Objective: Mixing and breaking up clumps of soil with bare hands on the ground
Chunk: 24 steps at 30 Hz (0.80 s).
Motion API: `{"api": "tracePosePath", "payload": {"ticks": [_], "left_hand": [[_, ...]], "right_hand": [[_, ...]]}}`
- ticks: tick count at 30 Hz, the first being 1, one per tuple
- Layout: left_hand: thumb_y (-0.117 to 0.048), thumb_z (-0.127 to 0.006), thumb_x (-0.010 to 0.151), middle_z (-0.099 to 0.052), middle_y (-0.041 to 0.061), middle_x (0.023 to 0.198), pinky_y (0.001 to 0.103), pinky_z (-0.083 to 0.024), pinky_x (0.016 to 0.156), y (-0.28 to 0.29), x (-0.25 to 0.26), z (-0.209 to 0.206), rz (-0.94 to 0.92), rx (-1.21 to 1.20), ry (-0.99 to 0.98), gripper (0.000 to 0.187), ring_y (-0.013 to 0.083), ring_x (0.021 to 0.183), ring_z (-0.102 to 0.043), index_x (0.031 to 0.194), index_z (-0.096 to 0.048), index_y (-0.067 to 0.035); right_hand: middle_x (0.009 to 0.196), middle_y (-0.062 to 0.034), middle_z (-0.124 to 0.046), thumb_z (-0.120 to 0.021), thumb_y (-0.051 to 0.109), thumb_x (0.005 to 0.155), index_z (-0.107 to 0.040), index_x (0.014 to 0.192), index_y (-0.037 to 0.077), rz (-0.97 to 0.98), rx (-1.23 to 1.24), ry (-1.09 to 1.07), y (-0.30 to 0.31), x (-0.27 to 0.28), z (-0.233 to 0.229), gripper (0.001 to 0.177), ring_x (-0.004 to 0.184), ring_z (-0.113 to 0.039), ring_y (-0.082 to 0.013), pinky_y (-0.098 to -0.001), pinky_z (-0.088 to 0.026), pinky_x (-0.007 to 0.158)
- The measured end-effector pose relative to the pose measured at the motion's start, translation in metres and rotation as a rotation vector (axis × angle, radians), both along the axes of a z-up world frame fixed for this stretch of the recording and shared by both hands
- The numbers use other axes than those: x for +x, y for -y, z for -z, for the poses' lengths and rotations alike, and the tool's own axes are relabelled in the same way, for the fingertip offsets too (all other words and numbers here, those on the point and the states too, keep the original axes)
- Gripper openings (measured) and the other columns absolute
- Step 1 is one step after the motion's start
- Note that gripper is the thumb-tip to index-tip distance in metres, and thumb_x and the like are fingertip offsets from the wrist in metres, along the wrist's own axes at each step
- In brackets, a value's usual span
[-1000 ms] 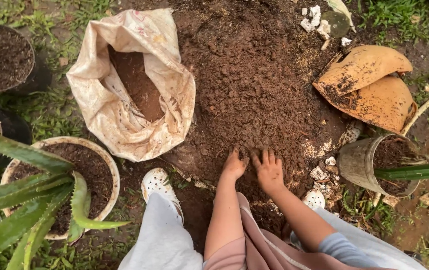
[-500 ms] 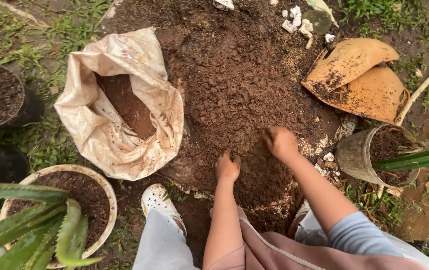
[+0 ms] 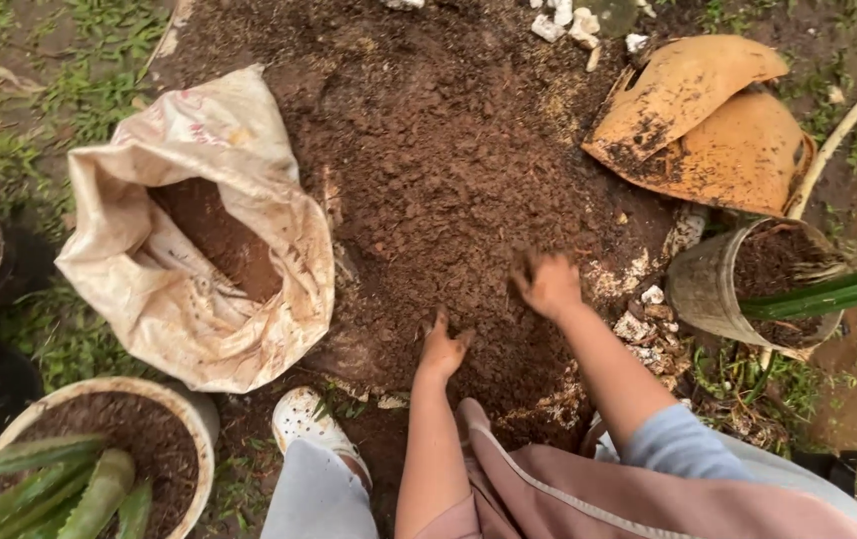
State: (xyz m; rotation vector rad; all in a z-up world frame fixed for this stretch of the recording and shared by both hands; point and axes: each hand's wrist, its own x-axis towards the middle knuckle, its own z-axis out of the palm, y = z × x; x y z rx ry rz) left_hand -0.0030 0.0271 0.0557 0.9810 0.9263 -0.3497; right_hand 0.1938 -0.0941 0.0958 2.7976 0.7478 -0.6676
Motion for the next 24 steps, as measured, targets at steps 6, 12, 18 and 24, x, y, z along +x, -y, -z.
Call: {"api": "tracePosePath", "payload": {"ticks": [6,12,18,24], "left_hand": [[-0.017,-0.062,0.097,-0.005,0.032,0.163,0.048,-0.042,0.114,0.022,0.008,0.090,-0.016,0.080,-0.026,0.083,0.0451,0.148,-0.034,0.165,-0.015,-0.009],[-0.014,-0.063,0.095,0.003,0.034,0.167,0.049,-0.040,0.115,0.020,0.008,0.069,-0.208,-0.112,-0.007,0.093,0.0513,0.148,-0.031,0.167,-0.005,-0.011],[-0.048,-0.073,0.092,-0.019,0.038,0.161,0.053,-0.039,0.117,0.012,-0.005,0.065,0.294,0.352,-0.090,0.088,0.0471,0.148,-0.034,0.163,-0.028,-0.023],[-0.023,-0.070,0.095,-0.006,0.040,0.162,0.055,-0.041,0.115,0.018,-0.004,0.075,0.118,0.229,-0.015,0.085,0.0520,0.143,-0.039,0.165,-0.021,-0.013]], "right_hand": [[0.112,-0.0256,-0.076,-0.068,0.014,0.089,-0.080,0.111,0.005,0.076,0.738,-0.503,0.084,0.037,0.024,0.027,0.113,-0.068,-0.0442,-0.0546,-0.051,0.099],[0.116,-0.0224,-0.070,-0.067,0.036,0.102,-0.073,0.122,0.034,-0.234,0.261,0.664,0.203,0.049,0.190,0.022,0.095,-0.074,-0.0453,-0.0620,-0.060,0.070],[0.121,-0.0284,-0.073,-0.039,0.013,0.098,-0.036,0.153,0.013,0.164,-0.062,-0.193,0.159,0.021,0.184,0.056,0.114,-0.072,-0.0429,-0.0534,-0.056,0.104],[0.154,-0.0266,-0.045,-0.066,0.078,0.085,-0.054,0.148,0.014,1.100,0.603,-0.518,0.054,-0.031,-0.004,0.091,0.145,-0.039,-0.0453,-0.0586,-0.030,0.121]]}}
